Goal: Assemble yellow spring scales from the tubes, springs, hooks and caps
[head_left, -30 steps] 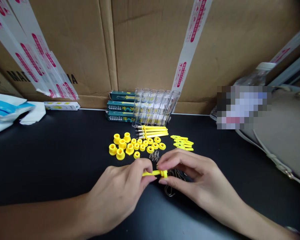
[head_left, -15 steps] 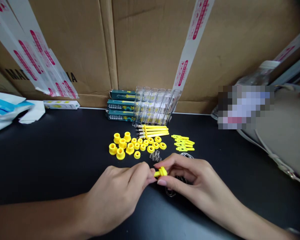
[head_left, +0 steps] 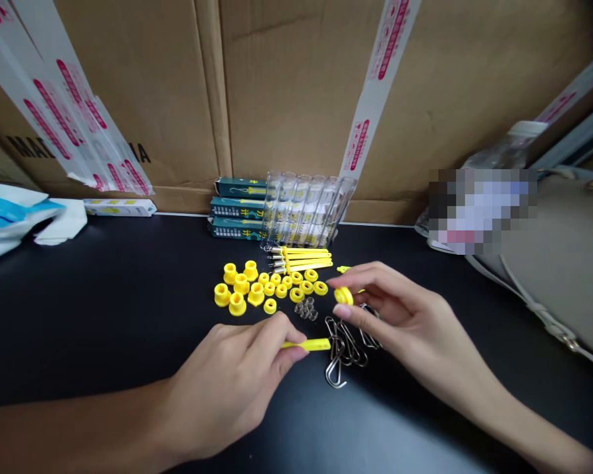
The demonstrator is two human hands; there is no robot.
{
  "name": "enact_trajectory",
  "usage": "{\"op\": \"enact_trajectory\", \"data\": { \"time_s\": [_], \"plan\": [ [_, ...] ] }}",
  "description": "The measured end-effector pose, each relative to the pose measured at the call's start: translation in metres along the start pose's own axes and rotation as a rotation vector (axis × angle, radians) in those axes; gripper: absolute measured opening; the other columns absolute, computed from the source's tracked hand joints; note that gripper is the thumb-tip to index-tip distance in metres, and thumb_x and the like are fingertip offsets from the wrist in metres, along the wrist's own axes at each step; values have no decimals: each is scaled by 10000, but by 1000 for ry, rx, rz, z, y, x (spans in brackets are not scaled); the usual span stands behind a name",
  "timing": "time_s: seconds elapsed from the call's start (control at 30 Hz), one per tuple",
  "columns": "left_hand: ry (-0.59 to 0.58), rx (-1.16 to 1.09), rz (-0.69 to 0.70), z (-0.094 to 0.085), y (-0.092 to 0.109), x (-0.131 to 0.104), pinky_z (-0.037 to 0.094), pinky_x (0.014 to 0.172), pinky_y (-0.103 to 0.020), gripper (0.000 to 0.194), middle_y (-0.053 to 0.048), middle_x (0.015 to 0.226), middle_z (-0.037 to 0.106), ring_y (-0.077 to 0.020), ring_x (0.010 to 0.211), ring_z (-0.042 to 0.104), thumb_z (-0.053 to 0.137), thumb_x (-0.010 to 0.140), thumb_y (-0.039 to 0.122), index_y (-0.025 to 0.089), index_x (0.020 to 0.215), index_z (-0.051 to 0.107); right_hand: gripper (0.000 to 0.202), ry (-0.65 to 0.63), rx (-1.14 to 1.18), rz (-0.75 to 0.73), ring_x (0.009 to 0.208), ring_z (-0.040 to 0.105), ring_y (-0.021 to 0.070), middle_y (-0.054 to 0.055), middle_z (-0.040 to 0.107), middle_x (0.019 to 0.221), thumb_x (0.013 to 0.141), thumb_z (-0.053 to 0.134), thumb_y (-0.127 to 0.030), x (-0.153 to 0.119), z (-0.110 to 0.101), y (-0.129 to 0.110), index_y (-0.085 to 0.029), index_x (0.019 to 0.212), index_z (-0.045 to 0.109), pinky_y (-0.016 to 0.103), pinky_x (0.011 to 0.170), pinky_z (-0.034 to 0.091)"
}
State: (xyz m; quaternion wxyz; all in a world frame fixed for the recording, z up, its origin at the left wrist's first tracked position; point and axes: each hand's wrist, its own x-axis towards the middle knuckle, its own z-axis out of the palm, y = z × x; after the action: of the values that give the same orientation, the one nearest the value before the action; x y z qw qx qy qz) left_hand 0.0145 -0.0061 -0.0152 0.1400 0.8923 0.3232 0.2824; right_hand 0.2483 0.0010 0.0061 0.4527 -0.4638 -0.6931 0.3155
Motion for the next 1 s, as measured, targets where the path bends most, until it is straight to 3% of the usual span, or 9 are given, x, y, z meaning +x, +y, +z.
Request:
{"op": "enact_trajectory", "data": {
  "time_s": [0.13,0.3,0.5,0.67,1.0],
  "plan": [
    [-28,-18,38,-2,2,2,506,623,-275,64,55,904,704,-147,745,719,442,1023,177,220,1004,486,237,43,-51,6,929,702,176,47,712,1095,888,708,-304,12,-12,19,-228,1111,686,286,847,585],
    [-32,-22,63,-4,5,2,507,671,-287,86,37,958,692,-149,788,705,423,1026,176,214,1060,492,193,64,-458,-78,867,738,197,22,773,986,912,674,-265,23,-17,36,-227,1100,698,314,797,588],
    [15,29,131,-5,7,4,521,728,-301,138,7,1003,696,-167,832,691,401,1021,154,192,1115,495,139,46,-615,-135,868,647,255,66,749,951,860,738,-210,31,-14,43,-221,992,778,392,785,540],
    [24,78,186,-6,9,5,547,764,-323,159,-25,1010,696,-189,843,673,393,1020,151,167,1132,504,176,28,-676,-182,845,545,271,95,724,975,836,757,-169,34,-11,46,-219,997,807,425,775,498],
    [-26,66,206,-6,9,6,566,780,-309,185,-38,992,710,-190,843,679,390,1003,125,158,1116,533,197,-57,-644,-173,830,576,251,70,771,939,926,651,-228,29,-9,43,-234,1073,782,398,736,515]
  ]
}}
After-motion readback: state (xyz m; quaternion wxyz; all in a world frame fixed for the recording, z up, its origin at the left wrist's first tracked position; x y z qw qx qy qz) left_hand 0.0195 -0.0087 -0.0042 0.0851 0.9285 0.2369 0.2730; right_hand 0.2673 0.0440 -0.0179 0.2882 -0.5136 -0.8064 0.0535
